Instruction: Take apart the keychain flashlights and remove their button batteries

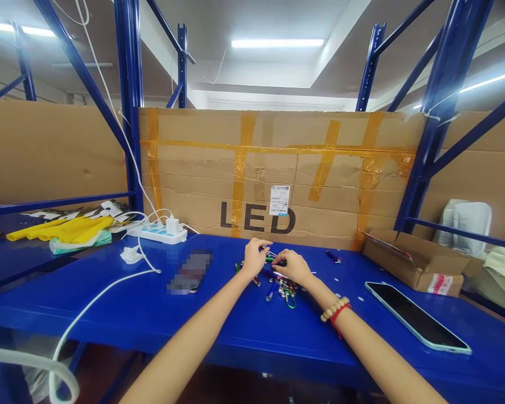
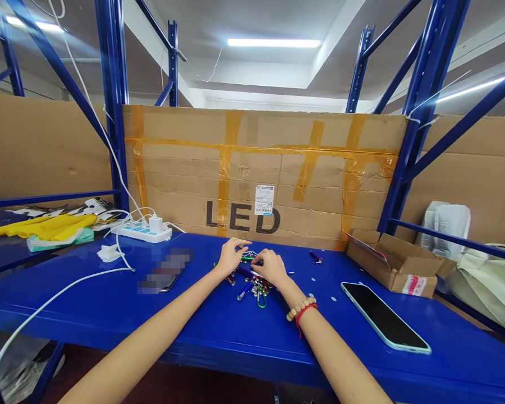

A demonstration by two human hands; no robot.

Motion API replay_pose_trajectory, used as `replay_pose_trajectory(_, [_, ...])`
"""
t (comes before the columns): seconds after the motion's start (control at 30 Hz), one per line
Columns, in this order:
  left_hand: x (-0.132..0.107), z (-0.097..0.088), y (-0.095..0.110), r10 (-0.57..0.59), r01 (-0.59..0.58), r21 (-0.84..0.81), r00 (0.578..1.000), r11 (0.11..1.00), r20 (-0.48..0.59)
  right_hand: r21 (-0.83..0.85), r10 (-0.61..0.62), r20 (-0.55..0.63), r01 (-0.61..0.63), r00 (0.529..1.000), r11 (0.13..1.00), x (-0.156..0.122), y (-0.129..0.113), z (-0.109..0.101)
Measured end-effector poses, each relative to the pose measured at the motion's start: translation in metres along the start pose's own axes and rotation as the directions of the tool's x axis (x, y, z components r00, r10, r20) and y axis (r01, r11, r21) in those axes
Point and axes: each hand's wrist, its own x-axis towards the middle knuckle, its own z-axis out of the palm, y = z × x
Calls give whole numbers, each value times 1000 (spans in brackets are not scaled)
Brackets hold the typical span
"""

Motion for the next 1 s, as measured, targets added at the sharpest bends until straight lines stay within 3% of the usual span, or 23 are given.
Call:
replay_pose_trajectory(0.1, [0, 0, -2, -10, 10, 4, 1000, 1000, 10, 22, -21, -51, 22, 998, 1000, 0, -1, -1])
replay_pose_trajectory(0.2, [-1, 2, -5, -23, 21, 45, 999, 999, 33, 106, -34, -223, 59, 974, 993, 0, -4, -3])
replay_pose_trajectory(0.3, [0, 4, -7, -24, 18, 95, 998, 995, 61, 150, -81, -475, 172, 876, 974, 0, -8, -6])
replay_pose_trajectory(0.4, [0, 5, -7, -11, -1, 131, 996, 991, 87, 95, -213, -605, 336, 767, 937, 0, -12, -7])
replay_pose_trajectory(0.5, [-1, 5, -6, -8, -6, 148, 995, 989, 97, 28, -345, -598, 449, 724, 893, -1, -13, -6])
replay_pose_trajectory(0.6, [-1, 6, -5, -19, 4, 138, 994, 990, 111, -19, -413, -564, 488, 715, 872, -1, -13, -3])
replay_pose_trajectory(0.83, [-3, 6, -3, -40, 24, 132, 992, 991, 119, -48, -371, -555, 416, 744, 908, 1, -10, -1])
replay_pose_trajectory(1.0, [-3, 4, -3, -51, 34, 159, 993, 987, 104, -72, -418, -527, 451, 740, 890, 4, -9, 0])
